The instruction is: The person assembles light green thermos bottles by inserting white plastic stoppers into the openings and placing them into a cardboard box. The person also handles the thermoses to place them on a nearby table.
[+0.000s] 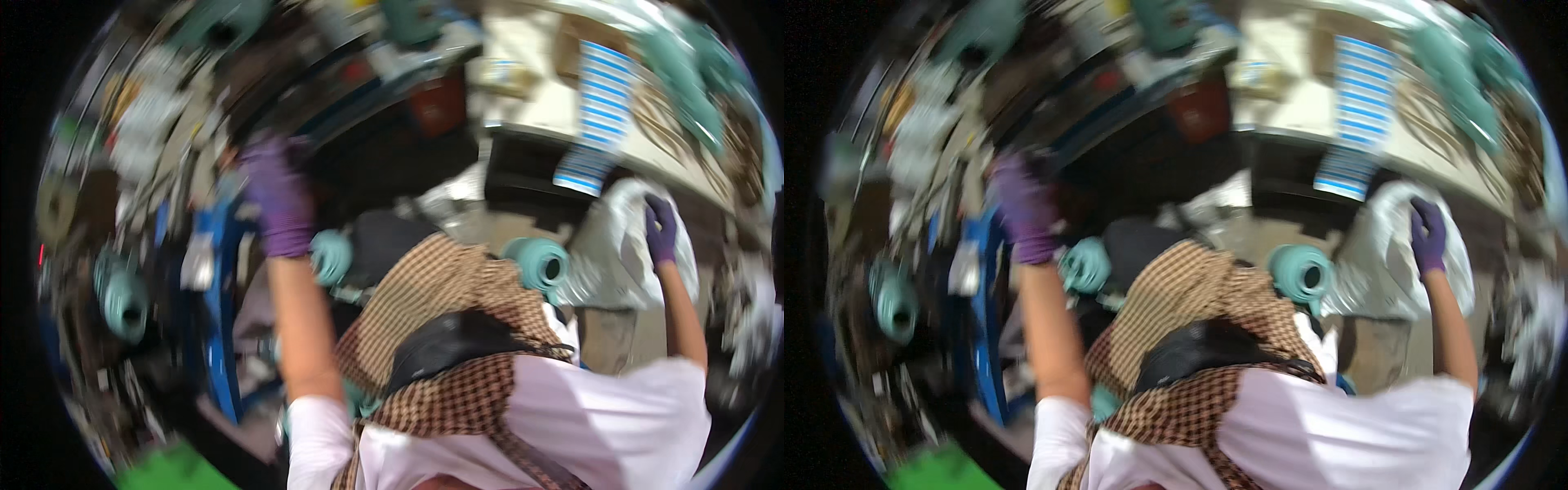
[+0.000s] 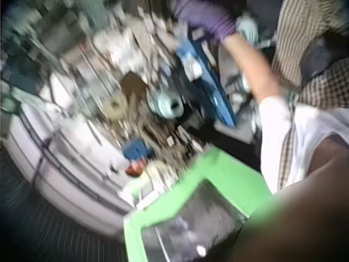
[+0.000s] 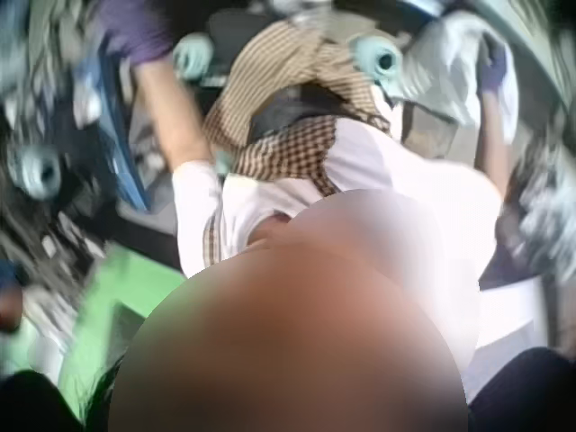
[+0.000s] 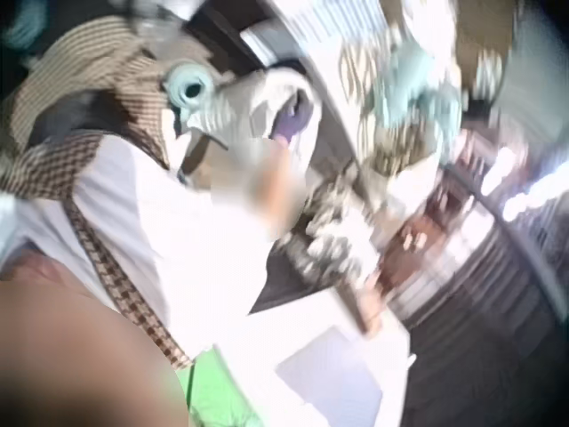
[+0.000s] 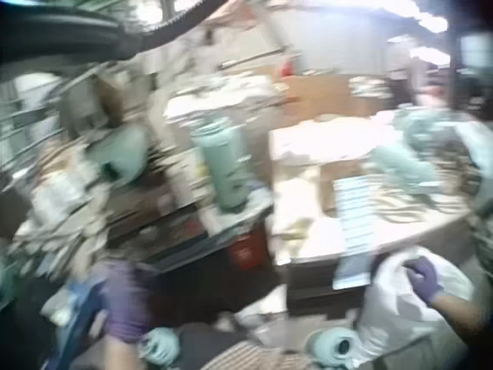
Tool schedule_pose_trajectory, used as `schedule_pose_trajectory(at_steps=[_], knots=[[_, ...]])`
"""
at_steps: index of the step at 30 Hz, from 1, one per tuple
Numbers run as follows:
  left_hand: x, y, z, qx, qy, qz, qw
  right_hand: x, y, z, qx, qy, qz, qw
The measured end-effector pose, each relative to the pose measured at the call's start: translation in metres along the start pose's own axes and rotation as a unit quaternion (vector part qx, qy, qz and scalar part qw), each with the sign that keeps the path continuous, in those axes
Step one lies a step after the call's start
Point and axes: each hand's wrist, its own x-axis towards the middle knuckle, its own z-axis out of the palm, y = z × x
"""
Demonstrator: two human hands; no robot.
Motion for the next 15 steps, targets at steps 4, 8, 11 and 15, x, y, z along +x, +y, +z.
schedule_pose_trajectory(at_steps=[4, 8, 11, 15], knots=[[-0.086, 0.088, -0.080, -0.428, -0.024, -0.364, 0.827, 0.030, -0.125, 0.057, 0.040, -0.039, -0.310, 0.949], [-0.204, 0.109, -0.165, -0.395, 0.005, -0.407, 0.824, 0.029, -0.290, 0.110, 0.295, -0.194, -0.346, 0.869], [-0.296, 0.107, -0.246, -0.201, 0.073, -0.380, 0.900, 0.027, -0.406, 0.140, 0.372, -0.283, -0.486, 0.738], [-0.391, 0.135, -0.321, 0.084, 0.059, -0.627, 0.772, 0.009, -0.538, 0.175, 0.401, -0.421, -0.583, 0.567]])
